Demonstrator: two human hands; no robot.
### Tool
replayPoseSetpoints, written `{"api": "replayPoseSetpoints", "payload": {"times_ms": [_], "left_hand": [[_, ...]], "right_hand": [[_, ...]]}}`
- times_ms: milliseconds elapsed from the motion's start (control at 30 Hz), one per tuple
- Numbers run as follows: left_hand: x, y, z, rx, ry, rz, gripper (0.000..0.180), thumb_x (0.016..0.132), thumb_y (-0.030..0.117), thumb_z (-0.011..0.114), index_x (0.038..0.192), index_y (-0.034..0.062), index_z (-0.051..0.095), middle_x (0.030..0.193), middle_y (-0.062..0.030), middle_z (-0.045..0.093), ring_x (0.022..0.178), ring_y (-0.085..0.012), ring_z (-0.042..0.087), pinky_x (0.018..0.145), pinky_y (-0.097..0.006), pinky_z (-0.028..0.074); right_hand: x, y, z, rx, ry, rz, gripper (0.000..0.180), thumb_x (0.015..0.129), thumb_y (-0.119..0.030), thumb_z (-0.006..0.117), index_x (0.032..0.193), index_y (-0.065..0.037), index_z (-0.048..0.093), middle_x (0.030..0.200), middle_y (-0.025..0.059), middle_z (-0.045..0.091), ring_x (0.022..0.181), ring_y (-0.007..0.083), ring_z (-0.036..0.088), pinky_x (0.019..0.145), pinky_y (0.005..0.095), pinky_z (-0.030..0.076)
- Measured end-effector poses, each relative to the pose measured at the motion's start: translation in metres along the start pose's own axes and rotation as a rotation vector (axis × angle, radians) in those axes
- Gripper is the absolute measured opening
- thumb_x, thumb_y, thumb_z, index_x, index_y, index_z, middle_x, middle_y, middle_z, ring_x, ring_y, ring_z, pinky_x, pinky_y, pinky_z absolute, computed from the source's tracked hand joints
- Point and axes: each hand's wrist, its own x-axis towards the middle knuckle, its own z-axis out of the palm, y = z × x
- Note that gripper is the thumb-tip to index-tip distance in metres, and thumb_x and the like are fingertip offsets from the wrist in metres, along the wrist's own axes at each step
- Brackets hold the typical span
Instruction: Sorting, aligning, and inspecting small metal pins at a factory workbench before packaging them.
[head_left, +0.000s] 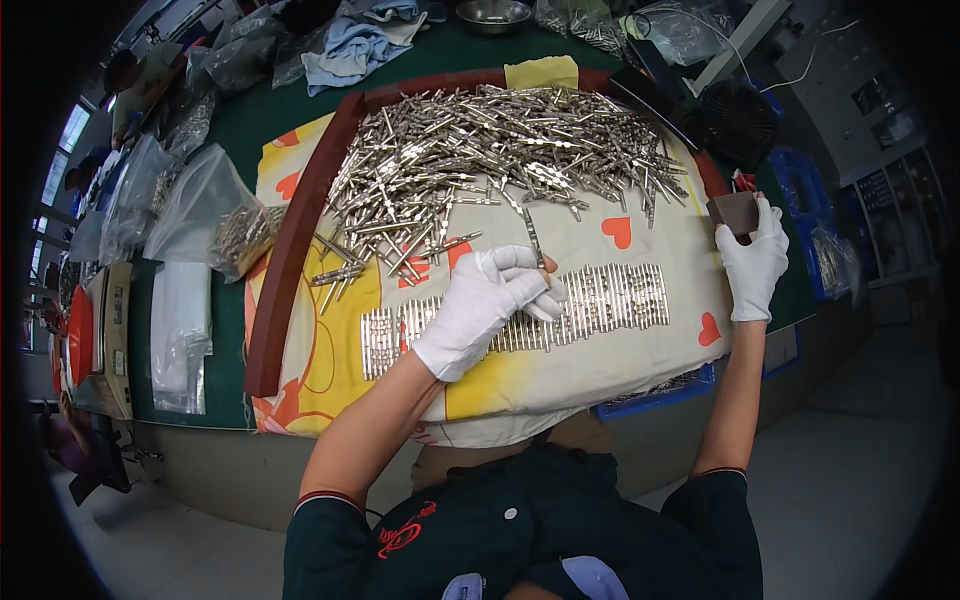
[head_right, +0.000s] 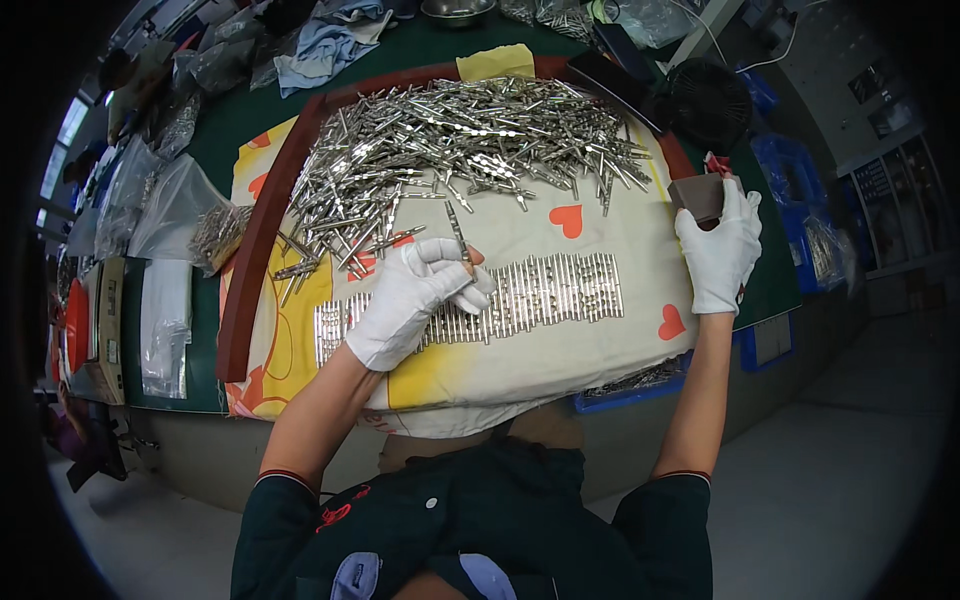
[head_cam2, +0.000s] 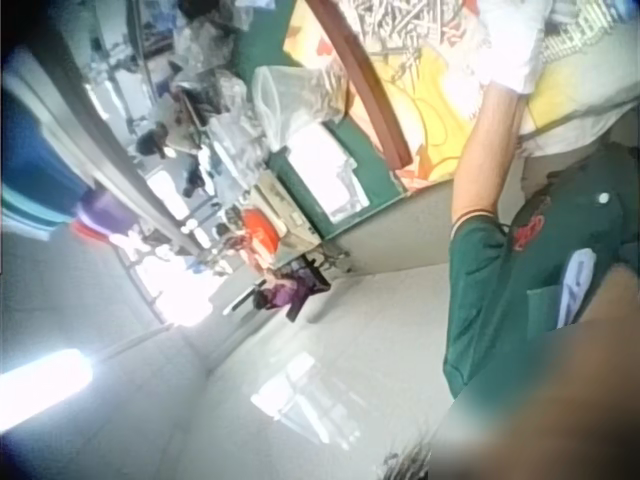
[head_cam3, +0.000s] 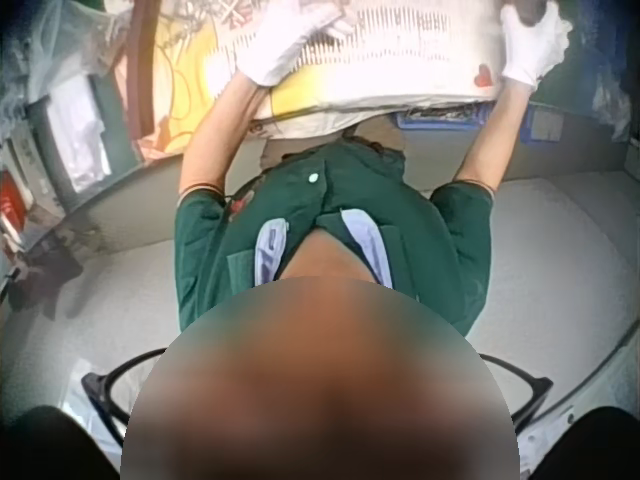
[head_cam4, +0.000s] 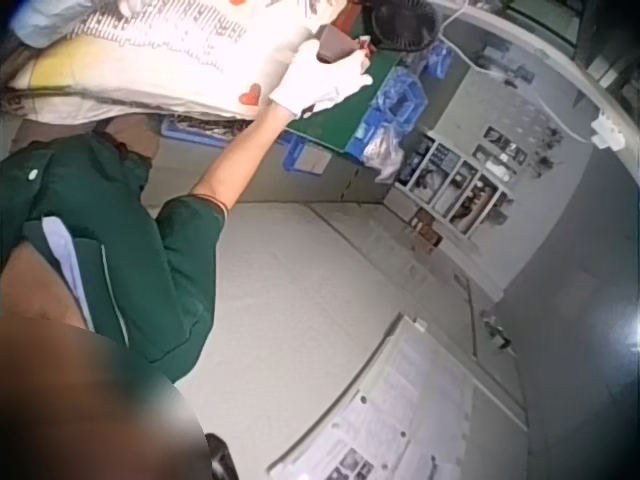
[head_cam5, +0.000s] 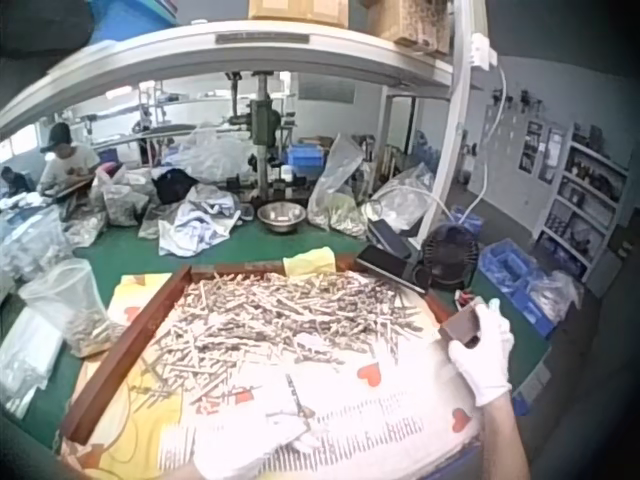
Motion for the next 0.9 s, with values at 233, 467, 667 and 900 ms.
{"api": "replayPoseSetpoints", "payload": {"times_ms": [233,467,667,900], "left_hand": [[0.002,-0.003,-0.006,-0.06,-0.114,-0.003,0.025,0.094,0.013,0.059,0.111,-0.0047,0.059,0.091,-0.0135,0.068,0.076,-0.0169,0.067,0.069,-0.026,0.055],[0.002,-0.006,-0.01,-0.137,-0.193,-0.027,0.029,0.094,0.018,0.062,0.113,-0.0036,0.058,0.091,-0.0114,0.066,0.078,-0.0157,0.066,0.07,-0.025,0.054],[0.002,-0.006,-0.009,-0.152,-0.212,-0.026,0.032,0.094,0.019,0.061,0.115,-0.0041,0.057,0.091,-0.0112,0.065,0.078,-0.0152,0.066,0.07,-0.024,0.054],[0.004,-0.007,-0.011,-0.181,-0.236,-0.025,0.03,0.096,0.017,0.058,0.117,-0.0042,0.056,0.093,-0.011,0.065,0.079,-0.0146,0.065,0.071,-0.023,0.053]], "right_hand": [[0.022,0.0,0.005,0.0,-0.164,0.151,0.073,0.073,-0.039,0.07,0.135,-0.005,0.05,0.133,0.0193,0.054,0.132,0.0436,0.039,0.109,0.0424,0.034],[0.018,0.001,0.007,-0.038,-0.146,0.108,0.077,0.074,-0.045,0.07,0.138,-0.009,0.047,0.129,0.0217,0.054,0.123,0.0361,0.051,0.102,0.0397,0.042],[0.013,0.002,0.008,-0.047,-0.106,0.077,0.076,0.073,-0.044,0.072,0.133,-0.002,0.051,0.134,0.0201,0.054,0.131,0.0431,0.041,0.11,0.0427,0.033],[0.012,-0.011,0.008,-0.06,-0.029,-0.122,0.076,0.065,-0.034,0.077,0.129,-0.002,0.053,0.121,0.0177,0.059,0.116,0.0337,0.053,0.107,0.0433,0.034]]}}
